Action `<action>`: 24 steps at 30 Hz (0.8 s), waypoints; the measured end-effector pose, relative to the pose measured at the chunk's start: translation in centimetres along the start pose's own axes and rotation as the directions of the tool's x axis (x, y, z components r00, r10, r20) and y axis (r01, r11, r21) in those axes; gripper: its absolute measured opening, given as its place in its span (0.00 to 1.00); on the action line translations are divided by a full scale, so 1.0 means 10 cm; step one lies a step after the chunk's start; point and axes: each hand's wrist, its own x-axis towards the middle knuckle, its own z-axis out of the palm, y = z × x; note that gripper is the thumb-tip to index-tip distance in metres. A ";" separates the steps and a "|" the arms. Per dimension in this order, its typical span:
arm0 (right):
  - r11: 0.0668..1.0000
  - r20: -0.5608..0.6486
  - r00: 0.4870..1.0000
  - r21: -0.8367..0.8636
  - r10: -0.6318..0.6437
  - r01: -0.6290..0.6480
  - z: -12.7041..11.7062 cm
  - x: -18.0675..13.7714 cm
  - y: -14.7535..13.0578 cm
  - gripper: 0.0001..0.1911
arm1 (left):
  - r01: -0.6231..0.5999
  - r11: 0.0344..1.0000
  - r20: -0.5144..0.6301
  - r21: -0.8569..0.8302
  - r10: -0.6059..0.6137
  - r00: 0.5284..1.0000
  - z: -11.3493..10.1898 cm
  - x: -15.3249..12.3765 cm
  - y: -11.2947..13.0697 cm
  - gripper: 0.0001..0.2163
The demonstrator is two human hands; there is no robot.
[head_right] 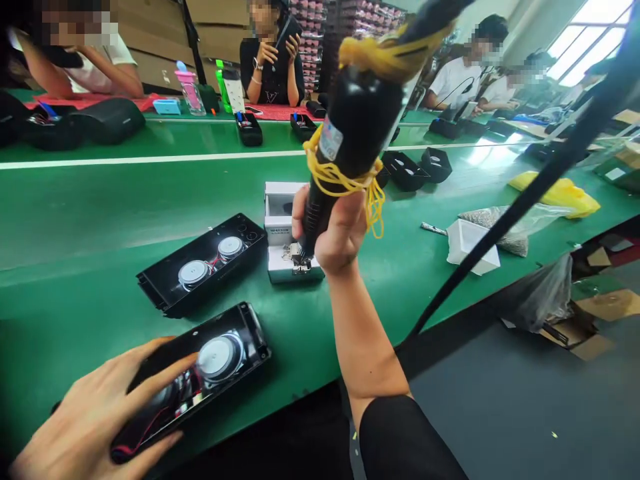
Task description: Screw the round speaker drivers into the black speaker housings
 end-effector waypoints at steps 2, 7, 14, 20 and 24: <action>0.999 0.009 1.000 -0.022 0.030 -0.030 -0.01 -0.02 0.02 0.27 | -0.065 0.998 -0.011 0.019 0.065 0.998 0.05 0.14 0.05 0.31; 0.996 0.016 0.997 -0.044 0.077 -0.076 -0.01 -0.05 0.06 0.28 | -0.108 0.994 -0.017 -0.006 0.108 0.994 0.03 0.38 0.06 0.28; 0.998 -0.021 0.999 -0.058 0.032 -0.033 0.03 -0.06 0.13 0.29 | -0.132 0.989 0.015 -0.070 0.133 0.991 -0.06 0.49 0.16 0.31; 0.998 0.010 0.999 -0.062 0.033 -0.032 0.07 -0.10 0.03 0.31 | -0.174 0.968 0.120 -0.182 0.198 0.973 -0.17 0.66 0.25 0.10; 0.952 -0.057 0.986 0.274 0.159 -0.137 0.06 -0.14 -0.11 0.44 | -0.153 0.969 0.126 -0.195 0.179 0.976 -0.23 0.60 0.21 0.10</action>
